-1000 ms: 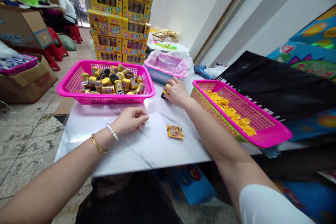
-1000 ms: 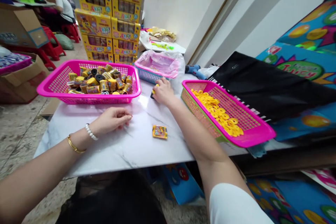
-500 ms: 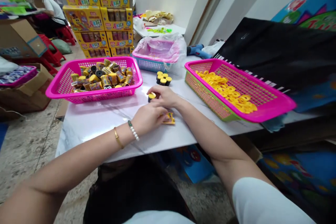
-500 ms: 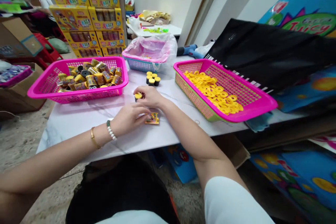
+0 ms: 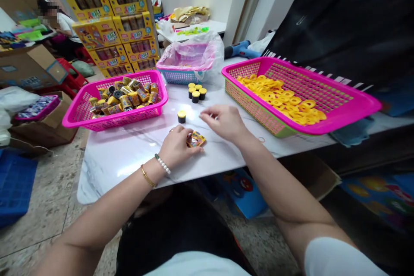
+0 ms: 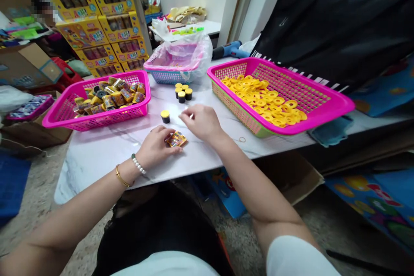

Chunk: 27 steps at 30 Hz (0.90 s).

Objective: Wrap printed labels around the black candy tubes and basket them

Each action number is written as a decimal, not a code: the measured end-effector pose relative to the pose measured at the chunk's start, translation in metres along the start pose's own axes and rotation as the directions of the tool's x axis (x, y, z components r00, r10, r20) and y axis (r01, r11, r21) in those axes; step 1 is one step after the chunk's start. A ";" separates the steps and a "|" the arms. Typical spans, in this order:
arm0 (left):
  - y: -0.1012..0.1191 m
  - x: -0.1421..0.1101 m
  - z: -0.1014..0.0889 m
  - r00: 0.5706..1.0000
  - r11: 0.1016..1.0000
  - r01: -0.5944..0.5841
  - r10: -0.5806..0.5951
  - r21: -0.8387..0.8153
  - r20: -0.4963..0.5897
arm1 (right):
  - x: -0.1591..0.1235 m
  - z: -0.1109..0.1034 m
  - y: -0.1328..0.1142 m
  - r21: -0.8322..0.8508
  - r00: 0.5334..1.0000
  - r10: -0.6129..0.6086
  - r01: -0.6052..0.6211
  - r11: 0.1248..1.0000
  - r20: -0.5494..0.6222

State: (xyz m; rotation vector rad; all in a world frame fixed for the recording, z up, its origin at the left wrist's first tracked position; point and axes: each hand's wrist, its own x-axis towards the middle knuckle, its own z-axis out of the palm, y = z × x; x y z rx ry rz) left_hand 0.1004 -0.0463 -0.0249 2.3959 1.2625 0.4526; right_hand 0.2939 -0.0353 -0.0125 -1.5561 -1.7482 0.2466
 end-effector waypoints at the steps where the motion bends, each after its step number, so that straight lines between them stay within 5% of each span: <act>1: -0.001 -0.003 0.001 1.000 1.000 -0.018 0.018 0.010 -0.003 | -0.016 0.001 -0.001 -0.044 0.999 0.005 -0.003 0.999 0.045; 4: -0.001 -0.008 0.005 0.999 0.998 -0.045 0.045 0.033 -0.013 | -0.056 0.011 -0.004 -0.104 0.997 0.007 0.002 0.995 0.083; 8: -0.001 -0.007 0.009 0.999 0.999 -0.022 0.023 0.023 -0.028 | -0.078 0.024 -0.015 -0.110 0.994 -0.048 0.037 0.993 -0.097; 11: 0.000 -0.007 0.010 0.999 0.999 -0.009 0.011 0.033 -0.050 | -0.077 0.029 -0.023 -0.079 0.995 -0.029 0.022 0.997 -0.090; 16: -0.001 -0.006 0.013 0.998 1.000 0.016 -0.015 0.025 -0.056 | -0.066 0.023 -0.020 -0.051 0.973 0.228 -0.229 0.972 -0.025; 27: 0.000 -0.005 0.012 0.999 0.999 0.030 -0.029 0.033 -0.037 | -0.063 0.025 -0.019 -0.095 0.969 0.246 -0.248 0.964 -0.030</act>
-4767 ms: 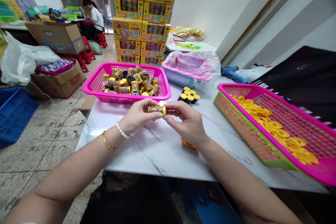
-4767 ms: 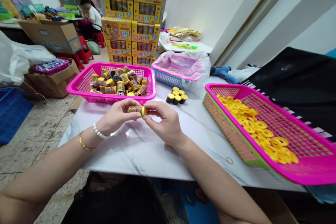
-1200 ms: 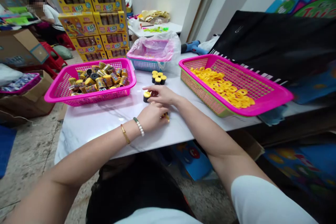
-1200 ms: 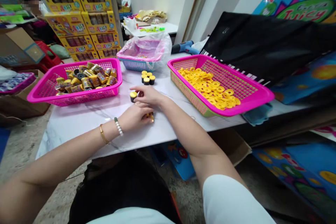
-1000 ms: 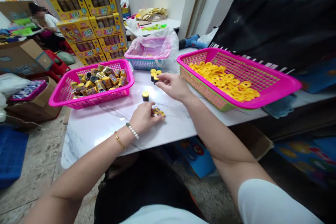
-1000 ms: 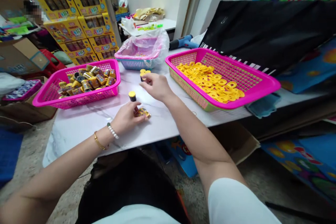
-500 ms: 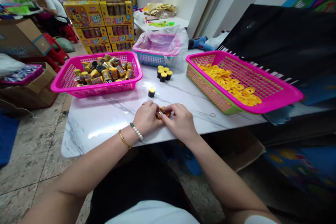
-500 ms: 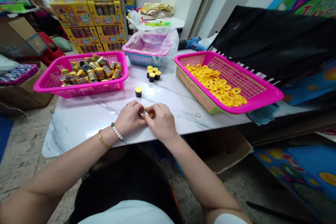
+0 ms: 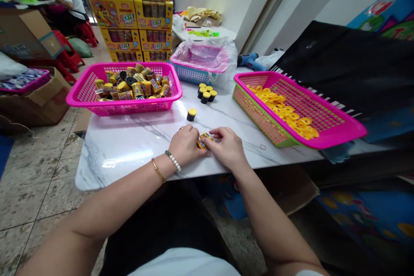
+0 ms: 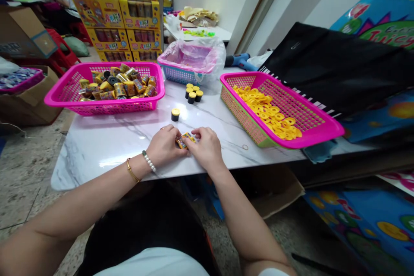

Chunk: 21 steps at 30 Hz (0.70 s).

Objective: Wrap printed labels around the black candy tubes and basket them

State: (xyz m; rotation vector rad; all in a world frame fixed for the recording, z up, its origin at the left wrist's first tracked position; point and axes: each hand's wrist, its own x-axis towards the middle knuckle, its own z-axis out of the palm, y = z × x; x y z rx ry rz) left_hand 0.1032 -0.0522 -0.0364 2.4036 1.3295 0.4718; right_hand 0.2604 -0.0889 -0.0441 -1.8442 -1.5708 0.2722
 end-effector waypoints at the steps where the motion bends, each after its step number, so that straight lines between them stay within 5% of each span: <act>1: 0.000 0.000 0.000 1.000 1.000 0.003 -0.003 -0.005 0.005 | 0.001 0.000 0.001 -0.013 1.000 0.002 -0.002 1.000 0.013; 12: 0.001 -0.001 0.004 0.998 0.999 -0.025 0.023 -0.027 -0.053 | -0.010 0.005 -0.007 -0.100 0.967 -0.219 0.207 0.973 -0.131; 18: 0.002 0.001 0.000 1.000 0.998 -0.022 0.021 -0.055 -0.022 | -0.012 0.007 -0.011 0.086 0.997 -0.079 0.081 0.993 -0.021; 21: 0.003 0.001 0.002 1.000 1.000 -0.003 0.003 -0.024 -0.003 | 0.000 0.006 0.003 0.288 0.997 0.065 -0.077 0.955 0.051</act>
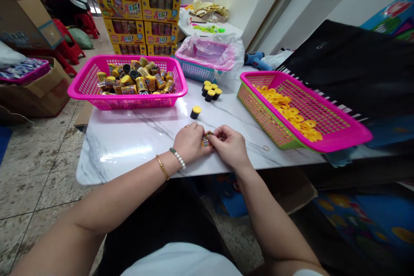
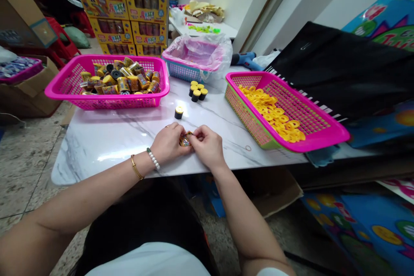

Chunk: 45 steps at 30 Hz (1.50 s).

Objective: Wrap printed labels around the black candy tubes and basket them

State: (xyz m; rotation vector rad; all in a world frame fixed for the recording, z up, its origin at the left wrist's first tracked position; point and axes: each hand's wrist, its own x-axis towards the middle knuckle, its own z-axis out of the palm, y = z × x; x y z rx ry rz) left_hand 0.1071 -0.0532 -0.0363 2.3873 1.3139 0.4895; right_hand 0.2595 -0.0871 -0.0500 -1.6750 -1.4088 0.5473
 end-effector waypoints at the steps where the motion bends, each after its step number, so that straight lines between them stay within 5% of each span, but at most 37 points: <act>1: 0.001 0.000 0.001 1.000 1.000 0.010 -0.010 0.004 0.003 | 0.006 -0.004 0.005 0.081 0.997 0.061 -0.058 0.995 -0.042; 3: 0.001 0.000 0.004 1.000 1.000 0.023 -0.023 0.008 0.001 | 0.019 -0.016 0.013 0.231 0.962 0.157 -0.104 0.967 -0.225; 6: -0.001 0.003 -0.002 1.000 1.000 0.009 -0.009 -0.019 0.020 | 0.034 -0.031 0.007 0.355 0.892 0.147 0.016 0.935 -0.427; 8: -0.007 0.005 -0.015 0.994 0.994 0.007 0.005 -0.105 0.112 | 0.036 -0.032 -0.011 0.385 0.966 0.035 0.068 0.920 -0.256; 10: -0.016 0.006 -0.035 0.974 0.979 0.045 0.002 -0.201 0.227 | 0.036 -0.024 -0.033 0.384 0.992 -0.091 0.050 0.922 0.089; 13: -0.036 0.003 -0.071 0.984 0.990 0.112 -0.097 -0.091 0.152 | 0.041 -0.002 -0.059 0.326 0.856 -0.208 0.049 0.944 0.474; 17: -0.060 -0.005 -0.110 0.987 0.954 0.161 -0.161 0.252 -0.022 | 0.062 0.026 -0.073 0.187 0.650 -0.269 0.193 0.963 0.711; 19: -0.069 -0.005 -0.120 0.984 0.943 0.173 -0.176 0.283 -0.015 | 0.070 0.037 -0.076 0.126 0.519 -0.237 0.240 0.962 0.821; 21: -0.075 -0.002 -0.121 0.986 0.959 0.162 -0.163 0.233 -0.016 | 0.074 0.046 -0.079 0.061 0.464 -0.217 0.328 0.943 0.859; 25: -0.085 0.001 -0.104 0.988 0.989 0.145 -0.147 -0.036 -0.049 | 0.066 0.051 -0.080 -0.098 0.633 -0.388 0.593 0.799 0.670; 27: -0.091 -0.002 -0.093 0.986 0.978 0.144 -0.154 -0.148 -0.065 | 0.059 0.048 -0.074 -0.117 0.660 -0.483 0.650 0.751 0.575; 35: -0.094 -0.012 -0.082 0.989 0.946 0.134 -0.144 -0.296 -0.012 | 0.030 0.049 -0.036 -0.128 0.708 -0.525 0.644 0.754 0.472; 45: -0.091 -0.010 -0.089 0.953 0.899 0.217 -0.279 -0.381 -0.115 | 0.023 0.053 -0.037 -0.114 0.639 -0.607 0.727 0.677 0.473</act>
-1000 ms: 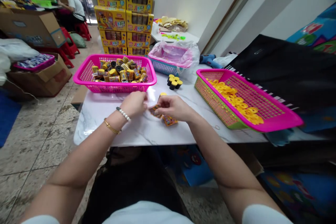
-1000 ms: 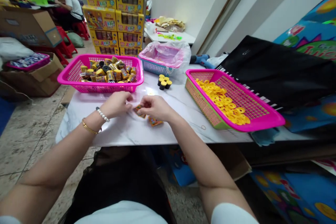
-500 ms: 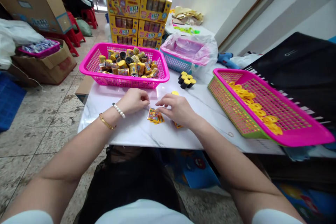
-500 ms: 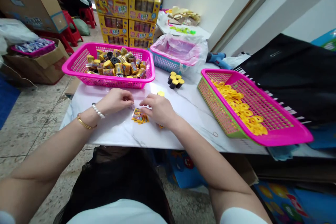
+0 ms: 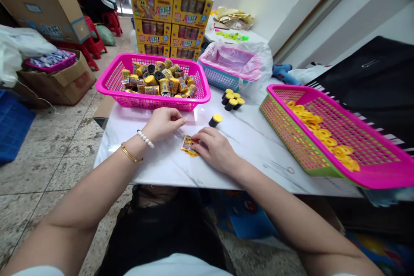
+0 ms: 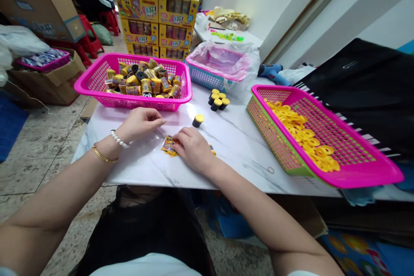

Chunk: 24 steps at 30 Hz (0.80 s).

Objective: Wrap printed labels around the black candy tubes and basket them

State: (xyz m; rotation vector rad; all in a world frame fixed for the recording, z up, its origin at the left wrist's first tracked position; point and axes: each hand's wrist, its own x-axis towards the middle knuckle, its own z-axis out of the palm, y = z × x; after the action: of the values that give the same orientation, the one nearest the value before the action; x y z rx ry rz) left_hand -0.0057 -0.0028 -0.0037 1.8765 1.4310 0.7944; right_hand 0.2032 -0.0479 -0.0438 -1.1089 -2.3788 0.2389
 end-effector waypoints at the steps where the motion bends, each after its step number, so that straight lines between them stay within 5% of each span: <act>1: 0.000 0.000 0.000 1.000 1.000 -0.010 0.010 -0.002 -0.001 | -0.001 0.001 0.000 -0.005 1.000 -0.012 0.012 1.000 -0.006; 8: 0.002 -0.002 0.002 1.000 0.965 0.025 -0.019 -0.260 0.023 | 0.013 -0.015 0.005 -0.112 0.969 -0.134 0.113 0.987 -0.205; 12: 0.002 -0.002 -0.001 0.977 0.836 0.146 -0.037 -0.529 0.210 | 0.040 -0.037 0.005 -0.154 0.906 -0.263 0.223 0.963 -0.331; 14: 0.001 -0.002 0.000 0.976 0.767 0.169 -0.044 -0.619 0.211 | 0.049 -0.041 0.001 -0.098 0.904 -0.255 0.235 0.967 -0.344; 16: -0.001 -0.002 0.004 0.982 0.753 0.163 -0.063 -0.638 0.178 | 0.052 -0.042 -0.002 0.010 0.910 -0.157 0.174 0.985 -0.384; 19: -0.003 -0.005 0.015 0.981 0.901 0.130 -0.056 -0.415 0.187 | 0.047 -0.038 -0.001 0.186 0.879 0.065 0.027 0.982 -0.472; 22: -0.002 -0.010 0.023 0.981 0.988 0.052 -0.024 -0.143 0.193 | 0.038 -0.035 0.003 0.397 0.828 0.280 -0.077 0.915 -0.486; 24: 0.000 -0.012 0.023 0.990 0.988 0.036 -0.014 -0.152 0.143 | 0.034 -0.033 0.005 0.506 0.810 0.383 -0.127 0.853 -0.443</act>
State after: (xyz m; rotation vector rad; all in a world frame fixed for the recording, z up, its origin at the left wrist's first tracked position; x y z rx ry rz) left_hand 0.0097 -0.0176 -0.0184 1.7578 1.2659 0.7231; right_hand 0.2053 -0.0207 -0.0050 -1.0927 -1.5605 0.4889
